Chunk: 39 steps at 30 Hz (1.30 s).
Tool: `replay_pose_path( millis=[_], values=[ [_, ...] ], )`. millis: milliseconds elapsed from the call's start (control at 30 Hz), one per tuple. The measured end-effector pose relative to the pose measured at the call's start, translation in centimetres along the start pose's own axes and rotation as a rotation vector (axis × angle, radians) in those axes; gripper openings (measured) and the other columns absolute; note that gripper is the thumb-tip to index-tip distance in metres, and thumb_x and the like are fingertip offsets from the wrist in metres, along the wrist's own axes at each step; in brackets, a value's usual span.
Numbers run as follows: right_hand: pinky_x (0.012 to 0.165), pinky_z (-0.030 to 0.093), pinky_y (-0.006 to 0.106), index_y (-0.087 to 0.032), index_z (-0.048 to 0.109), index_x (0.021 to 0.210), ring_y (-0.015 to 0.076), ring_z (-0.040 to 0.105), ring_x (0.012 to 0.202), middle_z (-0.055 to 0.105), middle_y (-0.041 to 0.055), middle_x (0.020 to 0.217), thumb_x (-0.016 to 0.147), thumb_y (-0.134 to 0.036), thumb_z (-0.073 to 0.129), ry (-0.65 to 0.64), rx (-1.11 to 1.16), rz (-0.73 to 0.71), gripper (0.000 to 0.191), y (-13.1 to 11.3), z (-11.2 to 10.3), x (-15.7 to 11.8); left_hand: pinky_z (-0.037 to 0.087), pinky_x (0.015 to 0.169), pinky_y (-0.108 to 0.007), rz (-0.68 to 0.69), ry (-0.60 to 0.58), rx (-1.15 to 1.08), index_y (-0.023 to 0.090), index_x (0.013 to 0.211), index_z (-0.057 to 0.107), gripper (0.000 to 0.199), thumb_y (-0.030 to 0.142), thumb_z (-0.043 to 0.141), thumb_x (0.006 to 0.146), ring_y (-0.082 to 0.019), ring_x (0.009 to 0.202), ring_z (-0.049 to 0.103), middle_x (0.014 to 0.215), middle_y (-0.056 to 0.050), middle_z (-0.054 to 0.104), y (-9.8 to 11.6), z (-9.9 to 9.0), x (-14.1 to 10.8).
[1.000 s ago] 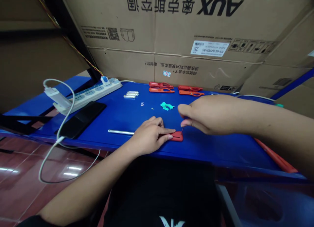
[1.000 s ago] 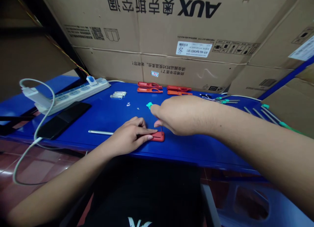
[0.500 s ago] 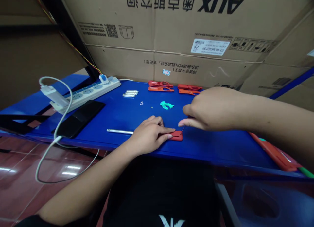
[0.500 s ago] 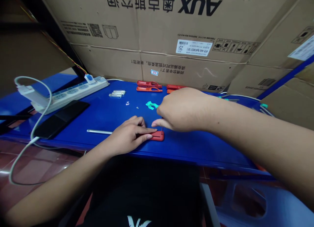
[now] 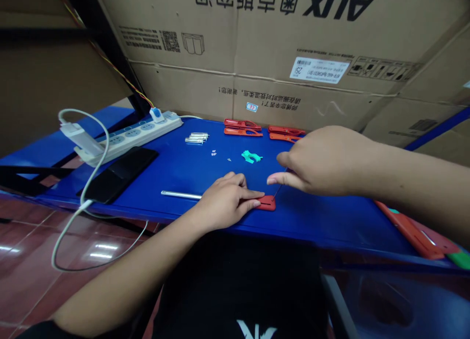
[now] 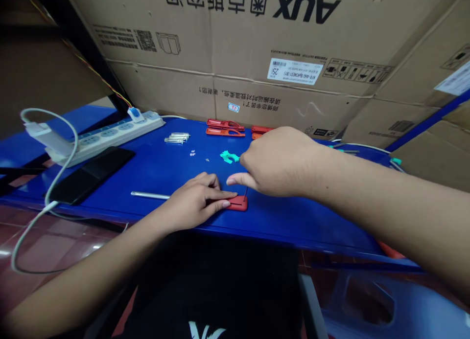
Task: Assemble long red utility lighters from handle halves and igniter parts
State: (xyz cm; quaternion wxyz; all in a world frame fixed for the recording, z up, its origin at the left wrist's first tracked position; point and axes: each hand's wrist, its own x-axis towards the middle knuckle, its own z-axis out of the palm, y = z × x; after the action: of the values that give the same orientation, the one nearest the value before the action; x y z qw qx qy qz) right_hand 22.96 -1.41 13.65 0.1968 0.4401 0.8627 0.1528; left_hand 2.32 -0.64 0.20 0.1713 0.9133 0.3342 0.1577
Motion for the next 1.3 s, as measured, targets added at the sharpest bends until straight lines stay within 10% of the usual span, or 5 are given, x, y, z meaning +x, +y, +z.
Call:
replay_pose_path(
  millis=[167, 667, 900, 1133, 1300],
  values=[
    [0.056, 0.031, 0.031, -0.019, 0.065, 0.104, 0.0207, 0.058, 0.065, 0.069, 0.0087, 0.084, 0.097, -0.035, 0.042, -0.087, 0.175, -0.208, 0.028, -0.1, 0.0, -0.2, 0.042, 0.084, -0.035, -0.014, -0.008, 0.011, 0.036, 0.128, 0.067, 0.034, 0.044, 0.052, 0.099, -0.02, 0.091, 0.051, 0.096, -0.005, 0.058, 0.1, -0.1, 0.1],
    [0.05, 0.025, 0.03, -0.016, 0.068, 0.086, 0.019, 0.054, 0.055, 0.063, 0.0084, 0.065, 0.097, -0.047, 0.044, -0.115, 0.02, -0.071, 0.041, 0.1, -0.1, 0.0, 0.042, 0.084, -0.036, -0.021, -0.018, 0.002, 0.037, 0.128, 0.067, 0.034, 0.045, 0.051, 0.099, -0.021, 0.092, 0.051, 0.096, -0.005, 0.058, 0.1, 0.0, 0.1],
    [0.06, 0.036, 0.029, -0.02, 0.065, 0.101, 0.0188, 0.061, 0.076, 0.069, 0.0063, 0.097, 0.089, -0.023, 0.057, -0.151, 0.245, -0.244, 0.014, 0.7, -0.1, 0.1, 0.042, 0.085, -0.036, -0.014, 0.003, 0.009, 0.037, 0.126, 0.068, 0.034, 0.046, 0.051, 0.099, -0.021, 0.092, 0.051, 0.097, -0.005, 0.059, 0.1, 0.0, 0.0],
    [0.054, 0.027, 0.032, -0.02, 0.069, 0.078, 0.0212, 0.055, 0.058, 0.062, 0.0071, 0.06, 0.093, -0.059, 0.05, -0.132, -0.029, -0.072, 0.045, 0.4, 0.0, 0.5, 0.042, 0.084, -0.035, -0.022, -0.02, 0.011, 0.036, 0.128, 0.067, 0.034, 0.045, 0.051, 0.099, -0.021, 0.092, 0.051, 0.098, -0.005, 0.058, 0.3, -0.1, 0.1],
    [0.057, 0.033, 0.033, -0.021, 0.064, 0.105, 0.0222, 0.059, 0.07, 0.071, 0.0087, 0.09, 0.091, -0.044, 0.057, -0.09, 0.14, -0.2, 0.028, 1.5, 0.3, 0.4, 0.042, 0.084, -0.035, -0.011, 0.01, 0.003, 0.037, 0.126, 0.068, 0.033, 0.046, 0.051, 0.099, -0.021, 0.092, 0.051, 0.099, -0.005, 0.059, 0.1, 0.1, 0.1]
  ],
)
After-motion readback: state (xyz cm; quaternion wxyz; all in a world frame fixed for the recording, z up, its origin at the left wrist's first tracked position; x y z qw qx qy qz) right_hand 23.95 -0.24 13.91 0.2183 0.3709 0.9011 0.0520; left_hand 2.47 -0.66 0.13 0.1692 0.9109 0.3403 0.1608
